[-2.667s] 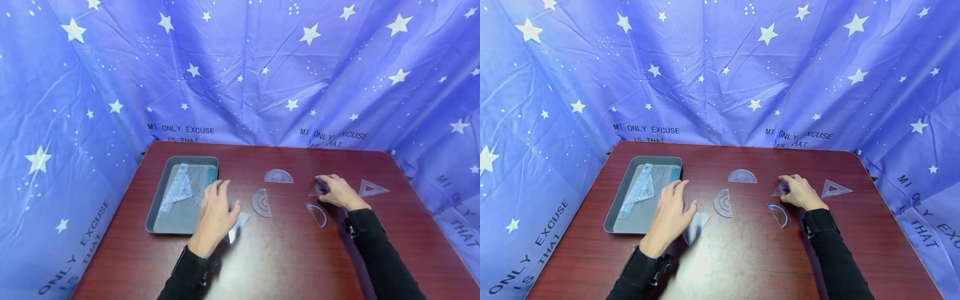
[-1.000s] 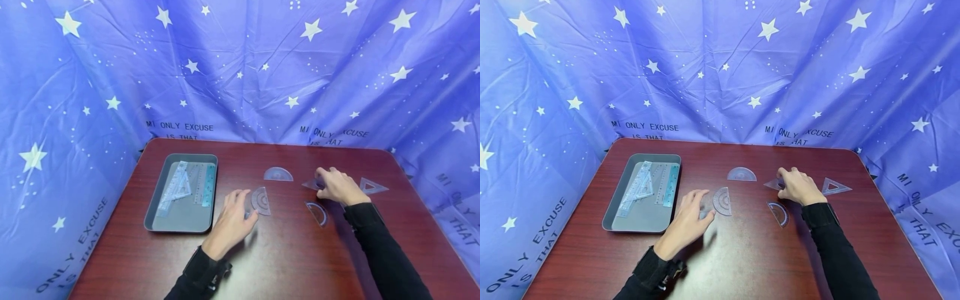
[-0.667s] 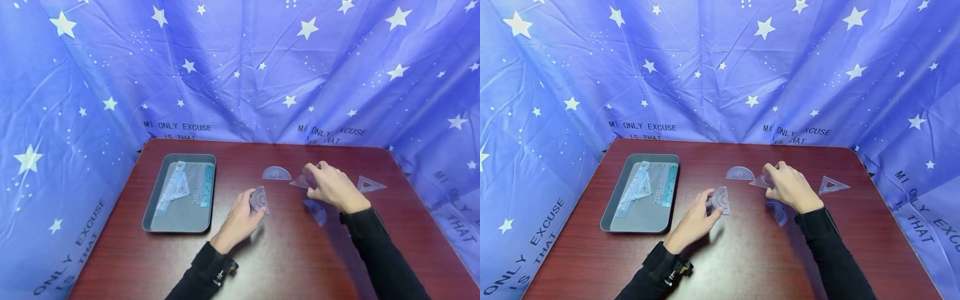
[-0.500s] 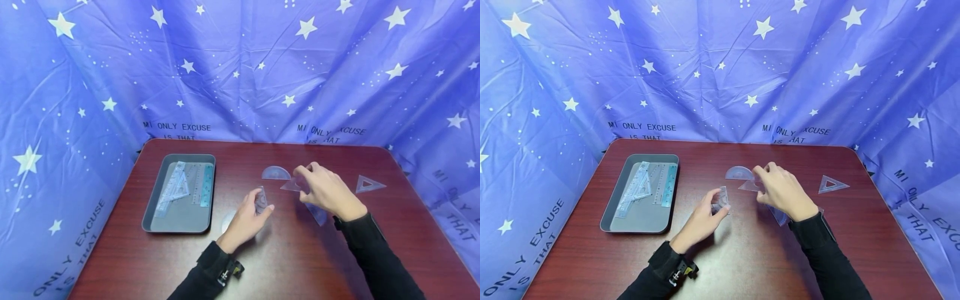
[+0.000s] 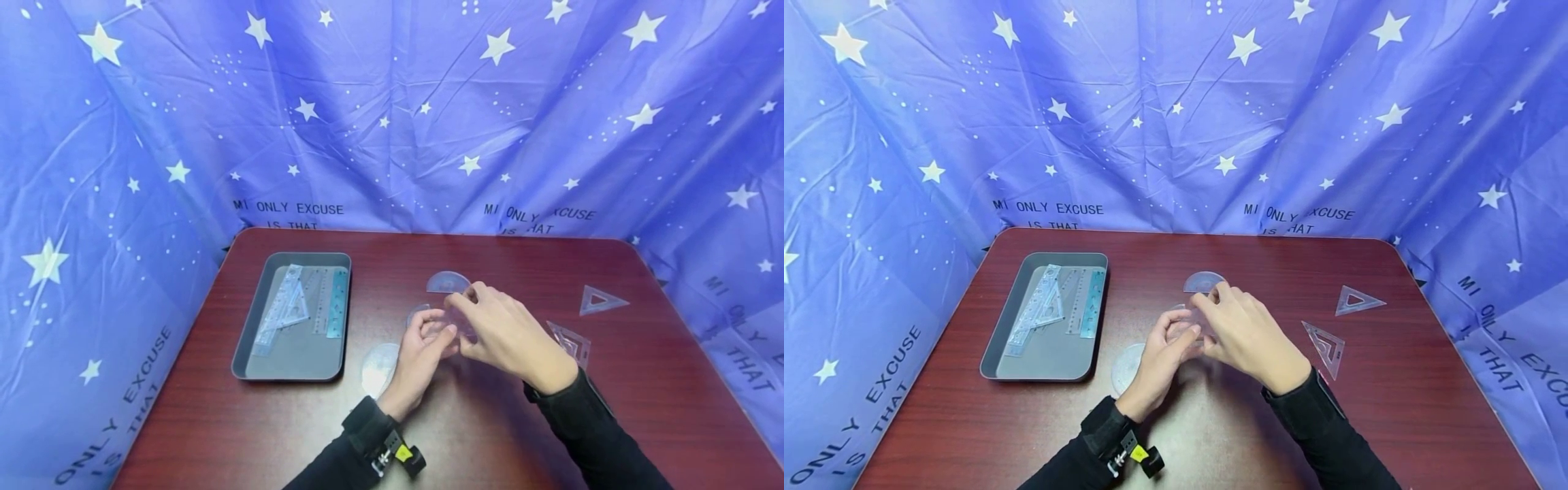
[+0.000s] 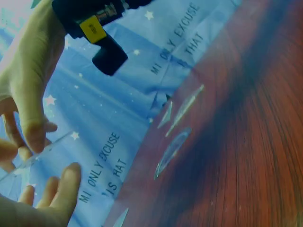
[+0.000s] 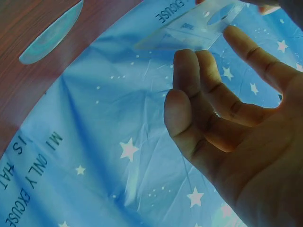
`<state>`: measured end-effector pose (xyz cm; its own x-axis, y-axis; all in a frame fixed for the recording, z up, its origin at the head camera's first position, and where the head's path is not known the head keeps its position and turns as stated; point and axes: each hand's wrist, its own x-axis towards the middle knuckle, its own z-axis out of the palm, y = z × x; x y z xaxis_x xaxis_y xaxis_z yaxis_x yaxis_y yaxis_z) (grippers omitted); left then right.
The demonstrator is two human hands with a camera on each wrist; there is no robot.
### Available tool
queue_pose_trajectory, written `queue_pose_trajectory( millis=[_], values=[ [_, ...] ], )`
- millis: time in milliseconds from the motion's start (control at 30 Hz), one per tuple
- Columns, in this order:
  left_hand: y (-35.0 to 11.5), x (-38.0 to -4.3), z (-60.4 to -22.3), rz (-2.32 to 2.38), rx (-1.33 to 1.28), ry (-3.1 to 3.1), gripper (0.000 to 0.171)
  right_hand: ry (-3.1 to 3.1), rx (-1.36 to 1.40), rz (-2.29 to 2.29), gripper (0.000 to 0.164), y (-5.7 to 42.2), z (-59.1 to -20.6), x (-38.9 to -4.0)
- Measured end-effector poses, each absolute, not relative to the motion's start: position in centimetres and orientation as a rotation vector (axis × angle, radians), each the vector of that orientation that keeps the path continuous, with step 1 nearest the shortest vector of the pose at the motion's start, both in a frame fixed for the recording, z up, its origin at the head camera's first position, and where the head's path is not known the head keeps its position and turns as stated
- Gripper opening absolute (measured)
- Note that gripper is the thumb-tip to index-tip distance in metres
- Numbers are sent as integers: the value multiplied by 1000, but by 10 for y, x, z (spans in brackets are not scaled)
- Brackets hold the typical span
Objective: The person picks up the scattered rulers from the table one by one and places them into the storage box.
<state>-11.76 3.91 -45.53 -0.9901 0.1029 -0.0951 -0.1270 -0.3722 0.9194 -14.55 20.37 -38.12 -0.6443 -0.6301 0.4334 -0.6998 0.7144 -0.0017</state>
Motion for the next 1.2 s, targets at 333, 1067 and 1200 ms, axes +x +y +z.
queue_pose_trajectory(
  millis=[333,1067,1200],
  values=[
    [43,-118,-451,2648,-138,1613,17,-2474,1048,225,51,196,-388,-143],
    [-11,-146,-428,2551,-88,1942,14,-2581,913,403,55,217,-372,-127],
    [-39,-157,-420,2528,-130,2030,14,-2668,851,397,56,232,-371,-121]
  ],
)
